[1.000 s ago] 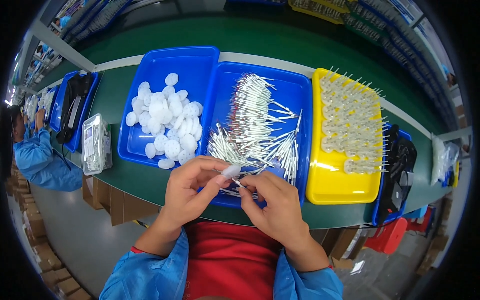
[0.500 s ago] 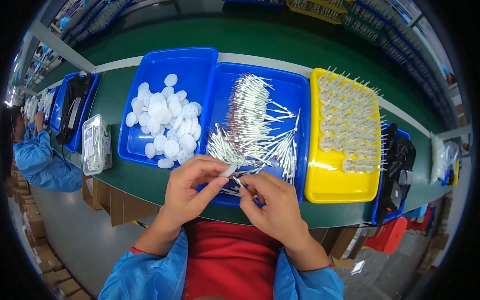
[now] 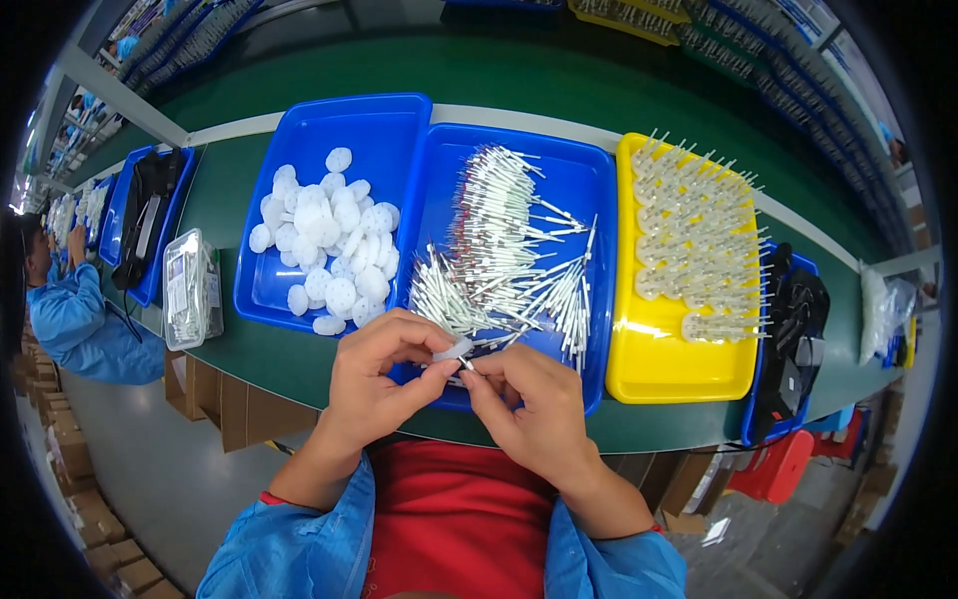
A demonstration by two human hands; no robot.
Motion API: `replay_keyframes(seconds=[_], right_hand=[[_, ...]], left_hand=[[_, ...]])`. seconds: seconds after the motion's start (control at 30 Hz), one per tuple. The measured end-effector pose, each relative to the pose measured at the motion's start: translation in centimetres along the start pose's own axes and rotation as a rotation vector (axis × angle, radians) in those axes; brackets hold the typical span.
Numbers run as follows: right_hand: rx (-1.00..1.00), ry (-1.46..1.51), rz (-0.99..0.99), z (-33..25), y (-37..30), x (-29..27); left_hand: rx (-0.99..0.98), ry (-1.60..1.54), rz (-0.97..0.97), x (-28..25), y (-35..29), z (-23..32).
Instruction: The person assembles components by taking circular plastic bases and inserting thin sticks into them by hand.
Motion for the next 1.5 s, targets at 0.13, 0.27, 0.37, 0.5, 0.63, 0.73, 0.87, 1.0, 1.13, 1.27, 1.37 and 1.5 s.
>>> replay_keyframes(seconds=[0.13,0.27,0.37,0.5,0.63,0.73,0.87,1.0,1.13,1.27,1.37,1.5], right_hand=[[-0.011,0.008,0.060,-0.4,-0.3,0.5],[-0.112,-0.093,0.102,-0.2,0.1,0.7],[-0.087,-0.103,0.043,-0.2,0.4,0.6],[-0.053,-0.155,0.026,-0.6,0.0,0.3],[-0.061,-0.164,0.051,-0.3,0.0,0.4],[-0.116,-0.150,0.092,-0.2,0.1,0.5],[-0.143,-0.150,0.097,-0.2,0.0,0.6],[-0.138,-0.156,0.083,-0.1,-0.2,0.6],[-0.143,-0.157,0.076,-0.1,-0.2,0.6],[-0.134,-0.146,0.083,-0.2,-0.2,0.5],[-0.118,-0.121,0.092,-0.2,-0.3,0.5],[-0.115,-0.111,0.093,-0.1,-0.4,0.5]], left_hand=[[-0.027,0.001,0.003,0.1,-0.1,0.0],[-0.032,0.068,-0.040,0.0,0.2,0.3],[-0.034,0.125,-0.062,0.0,0.2,0.4],[-0.033,0.151,-0.086,0.3,0.3,0.4],[-0.014,0.081,-0.074,0.3,0.2,0.2],[0.098,0.106,-0.052,0.3,0.5,0.9],[0.085,0.003,0.067,0.7,0.3,0.8],[0.141,0.208,-0.050,0.3,0.3,1.1],[0.173,0.244,-0.057,0.3,0.4,1.2],[0.185,0.249,-0.079,0.3,0.3,1.1],[0.185,0.170,-0.031,0.4,-0.2,0.6],[0.058,-0.060,0.036,0.8,-0.3,0.3]])
Point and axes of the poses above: each hand's wrist, its own y-axis towards the middle knuckle, its own x-axis out of the palm, z = x × y, the point moved 2 cm from there along y, towards the middle knuckle, and after that the axes turned 14 degrees about -y, right-handed, at the moved point
